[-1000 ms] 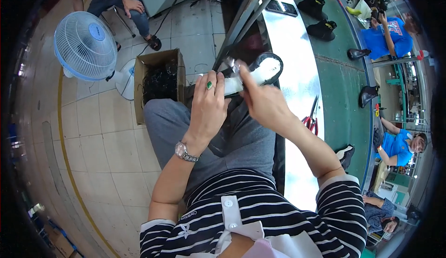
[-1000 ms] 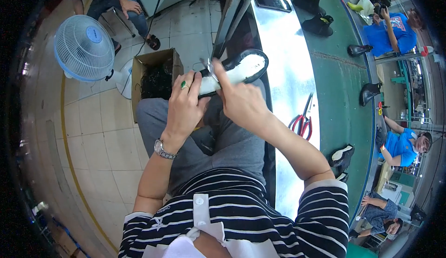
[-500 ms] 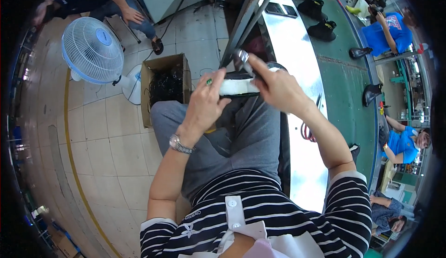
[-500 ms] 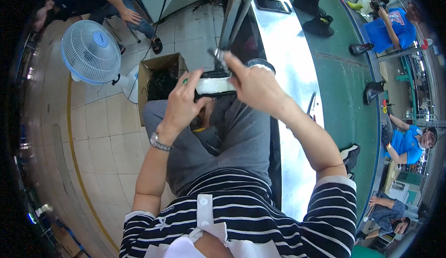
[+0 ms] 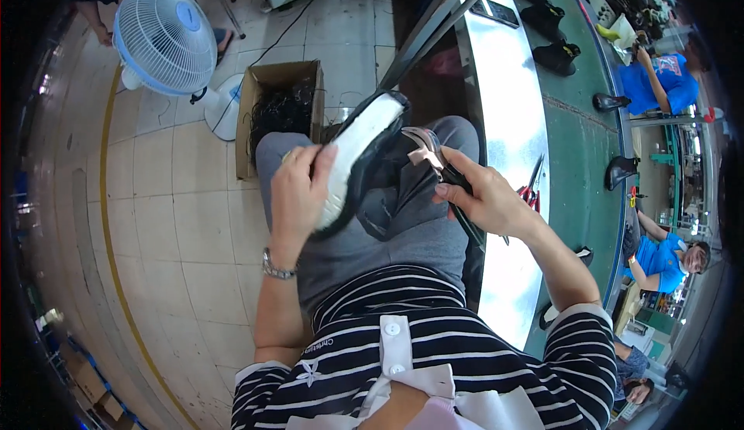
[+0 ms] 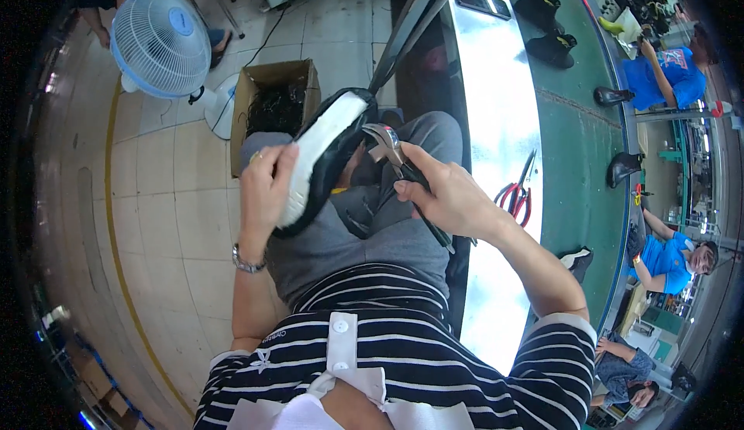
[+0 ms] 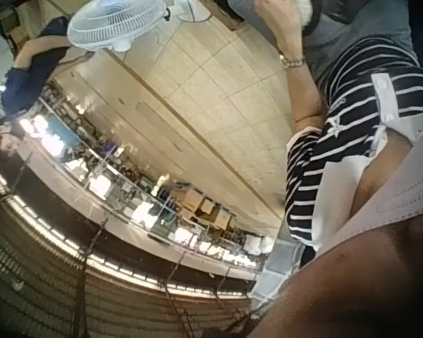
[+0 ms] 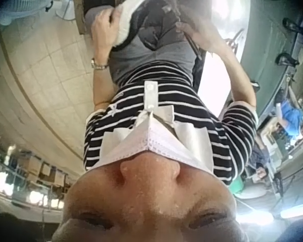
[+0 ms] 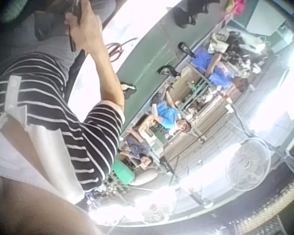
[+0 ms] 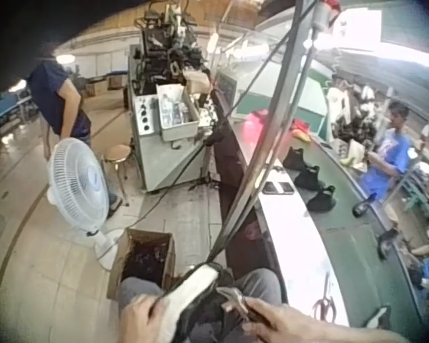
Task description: Manually trimming excess material and finishing edges of a shoe upper during manufacturing.
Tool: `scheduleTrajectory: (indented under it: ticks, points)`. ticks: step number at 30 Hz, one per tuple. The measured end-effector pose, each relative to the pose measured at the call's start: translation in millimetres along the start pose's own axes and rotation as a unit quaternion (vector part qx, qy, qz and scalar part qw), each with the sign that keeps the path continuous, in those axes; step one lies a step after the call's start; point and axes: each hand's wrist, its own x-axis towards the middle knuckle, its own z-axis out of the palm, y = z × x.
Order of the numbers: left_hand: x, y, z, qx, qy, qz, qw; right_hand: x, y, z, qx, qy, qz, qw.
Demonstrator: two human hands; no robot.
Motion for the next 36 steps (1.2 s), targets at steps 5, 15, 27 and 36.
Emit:
scheduleTrajectory:
  ticks: [5,15,27,36]
  points:
    - [-14.7,1.2,6.3,0.022,-0.002,0.072,0.997,4.7,-3.7,3.7,-0.033,-0.047,-0.122,0.991]
    - [-35.4,20.6,15.2,0.213,-0.065,0.186,0.957,20.0,-64.0,-2.8,-0.301,-0.200,-0.053,0.931]
    - [-1.9,1.5,55.7,-0.703,-0.236,-0.254,0.621,6.9,0.8,20.5,-0.184,-0.082,-0.155,0.967]
    - [4.3,6.4,52.6,-0.649,-0.230,-0.262,0.676,20.1,-79.2,-38.4,-0.375,-0.159,-0.134,0.903]
